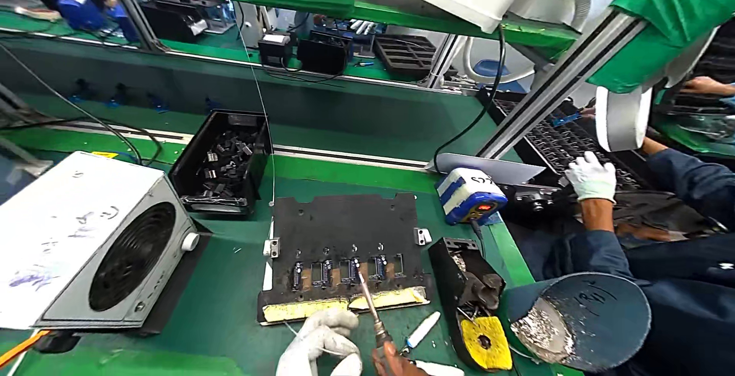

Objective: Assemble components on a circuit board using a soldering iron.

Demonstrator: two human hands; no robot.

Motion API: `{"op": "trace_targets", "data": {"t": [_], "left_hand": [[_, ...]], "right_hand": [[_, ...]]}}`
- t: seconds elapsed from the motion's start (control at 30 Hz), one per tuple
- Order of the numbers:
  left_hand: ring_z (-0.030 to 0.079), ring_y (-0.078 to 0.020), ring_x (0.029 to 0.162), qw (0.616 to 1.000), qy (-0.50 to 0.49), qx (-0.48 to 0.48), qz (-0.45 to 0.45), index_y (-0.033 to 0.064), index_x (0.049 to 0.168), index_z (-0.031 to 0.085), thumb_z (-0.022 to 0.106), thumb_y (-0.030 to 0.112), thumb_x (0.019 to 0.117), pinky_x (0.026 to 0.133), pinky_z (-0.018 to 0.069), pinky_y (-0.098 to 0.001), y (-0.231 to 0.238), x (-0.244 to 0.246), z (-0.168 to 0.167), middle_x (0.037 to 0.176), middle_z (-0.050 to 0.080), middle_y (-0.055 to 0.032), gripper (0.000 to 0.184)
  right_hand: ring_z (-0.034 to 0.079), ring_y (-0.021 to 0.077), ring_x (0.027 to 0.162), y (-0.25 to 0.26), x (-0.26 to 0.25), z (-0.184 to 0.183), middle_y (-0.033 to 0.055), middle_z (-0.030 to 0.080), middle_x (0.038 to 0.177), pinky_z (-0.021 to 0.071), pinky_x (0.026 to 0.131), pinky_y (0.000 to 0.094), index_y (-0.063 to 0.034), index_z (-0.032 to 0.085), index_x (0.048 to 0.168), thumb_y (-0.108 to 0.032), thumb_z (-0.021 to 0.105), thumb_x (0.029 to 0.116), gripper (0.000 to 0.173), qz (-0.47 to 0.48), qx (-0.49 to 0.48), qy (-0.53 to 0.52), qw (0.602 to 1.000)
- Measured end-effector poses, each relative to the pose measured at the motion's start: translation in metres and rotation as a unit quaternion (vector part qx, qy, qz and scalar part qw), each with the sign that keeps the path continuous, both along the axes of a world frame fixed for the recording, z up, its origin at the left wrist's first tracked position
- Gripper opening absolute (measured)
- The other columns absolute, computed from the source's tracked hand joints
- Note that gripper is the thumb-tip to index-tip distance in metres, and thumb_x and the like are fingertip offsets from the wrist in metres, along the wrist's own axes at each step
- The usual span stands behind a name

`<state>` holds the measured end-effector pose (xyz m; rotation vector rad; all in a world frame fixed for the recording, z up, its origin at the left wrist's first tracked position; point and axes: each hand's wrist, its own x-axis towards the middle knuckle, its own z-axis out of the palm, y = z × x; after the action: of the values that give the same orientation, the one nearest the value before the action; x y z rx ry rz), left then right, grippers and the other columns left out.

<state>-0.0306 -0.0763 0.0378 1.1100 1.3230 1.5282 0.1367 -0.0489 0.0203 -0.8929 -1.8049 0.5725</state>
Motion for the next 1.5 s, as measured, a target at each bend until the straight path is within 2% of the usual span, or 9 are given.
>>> {"op": "trace_targets", "data": {"t": [0.1, 0.17, 0.23, 0.4, 0.57, 0.77, 1.13, 1.33, 1.5], "left_hand": [[0.065, -0.0248, 0.118, 0.997, 0.022, 0.022, 0.065, 0.0054, 0.088, 0.072, 0.067, 0.010, 0.0903, 0.098, 0.0569, -0.0417, 0.006, -0.009, -0.002, 0.129, 0.066, -0.0145, 0.007], [0.065, -0.0219, 0.119, 0.987, 0.083, 0.044, 0.129, 0.0077, 0.089, 0.072, 0.070, 0.009, 0.0897, 0.098, 0.0578, -0.0384, 0.014, -0.014, -0.004, 0.130, 0.066, -0.0125, 0.003], [0.065, -0.0196, 0.119, 0.973, 0.142, 0.051, 0.177, 0.0090, 0.090, 0.076, 0.072, 0.011, 0.0884, 0.098, 0.0584, -0.0355, 0.024, -0.017, -0.006, 0.129, 0.067, -0.0112, 0.005], [0.062, -0.0191, 0.122, 0.958, 0.195, 0.043, 0.203, 0.0171, 0.091, 0.081, 0.075, 0.020, 0.0867, 0.101, 0.0549, -0.0350, 0.046, -0.015, -0.018, 0.127, 0.069, -0.0058, 0.008], [0.059, -0.0196, 0.127, 0.953, 0.222, 0.033, 0.204, 0.0203, 0.090, 0.082, 0.075, 0.022, 0.0864, 0.106, 0.0510, -0.0358, 0.045, -0.013, -0.024, 0.125, 0.070, -0.0042, 0.009], [0.057, -0.0198, 0.129, 0.945, 0.246, 0.034, 0.213, 0.0216, 0.089, 0.083, 0.074, 0.023, 0.0861, 0.108, 0.0475, -0.0358, 0.046, -0.012, -0.028, 0.123, 0.072, -0.0016, 0.009], [0.057, -0.0177, 0.128, 0.938, 0.268, 0.039, 0.219, 0.0238, 0.089, 0.083, 0.074, 0.026, 0.0867, 0.108, 0.0463, -0.0342, 0.047, -0.010, -0.030, 0.121, 0.072, 0.0011, 0.009], [0.057, -0.0175, 0.128, 0.931, 0.280, 0.046, 0.229, 0.0254, 0.090, 0.083, 0.075, 0.027, 0.0865, 0.109, 0.0454, -0.0348, 0.049, -0.008, -0.033, 0.120, 0.072, 0.0028, 0.009], [0.058, -0.0176, 0.127, 0.940, 0.249, 0.051, 0.227, 0.0212, 0.089, 0.081, 0.072, 0.024, 0.0879, 0.108, 0.0479, -0.0334, 0.047, -0.010, -0.032, 0.120, 0.072, 0.0010, 0.010]], "right_hand": [[0.075, 0.0190, 0.089, 0.009, 0.006, 0.001, 0.0162, 0.076, 0.100, 0.0642, 0.082, 0.0348, 0.0083, 0.070, 0.119, -0.003, 0.070, 0.0944, 0.027, -0.015, -0.049, 0.028, 0.998], [0.075, 0.0186, 0.082, 0.013, 0.013, 0.006, 0.0157, 0.076, 0.096, 0.0652, 0.072, 0.0353, 0.0094, 0.069, 0.120, -0.006, 0.067, 0.0964, 0.029, -0.005, -0.078, 0.064, 0.995], [0.074, 0.0163, 0.073, 0.016, 0.018, 0.012, 0.0123, 0.076, 0.091, 0.0644, 0.064, 0.0335, 0.0065, 0.071, 0.118, -0.010, 0.065, 0.0996, 0.026, 0.010, -0.097, 0.098, 0.990], [0.070, 0.0100, 0.063, 0.029, 0.010, 0.027, 0.0078, 0.076, 0.084, 0.0609, 0.055, 0.0270, 0.0030, 0.076, 0.108, -0.006, 0.066, 0.0963, 0.018, -0.009, -0.099, 0.082, 0.992], [0.070, 0.0084, 0.063, 0.038, 0.002, 0.029, 0.0073, 0.076, 0.082, 0.0618, 0.058, 0.0258, 0.0045, 0.078, 0.104, -0.003, 0.066, 0.0927, 0.017, -0.030, -0.104, 0.051, 0.993], [0.071, 0.0072, 0.067, 0.041, 0.000, 0.026, 0.0064, 0.076, 0.083, 0.0620, 0.062, 0.0244, 0.0030, 0.078, 0.104, -0.007, 0.066, 0.0938, 0.018, -0.023, -0.090, 0.034, 0.995], [0.066, 0.0070, 0.065, 0.037, -0.003, 0.025, 0.0061, 0.073, 0.075, 0.0563, 0.061, 0.0210, 0.0000, 0.080, 0.102, -0.012, 0.067, 0.0940, 0.020, -0.047, -0.053, -0.012, 0.997], [0.066, 0.0071, 0.065, 0.037, -0.002, 0.027, 0.0066, 0.072, 0.075, 0.0565, 0.061, 0.0209, 0.0002, 0.080, 0.103, -0.013, 0.067, 0.0947, 0.020, -0.042, -0.050, -0.027, 0.997], [0.066, 0.0067, 0.064, 0.039, 0.002, 0.030, 0.0058, 0.072, 0.076, 0.0571, 0.060, 0.0212, -0.0001, 0.080, 0.104, -0.012, 0.065, 0.0959, 0.020, -0.025, -0.060, -0.012, 0.998]]}}
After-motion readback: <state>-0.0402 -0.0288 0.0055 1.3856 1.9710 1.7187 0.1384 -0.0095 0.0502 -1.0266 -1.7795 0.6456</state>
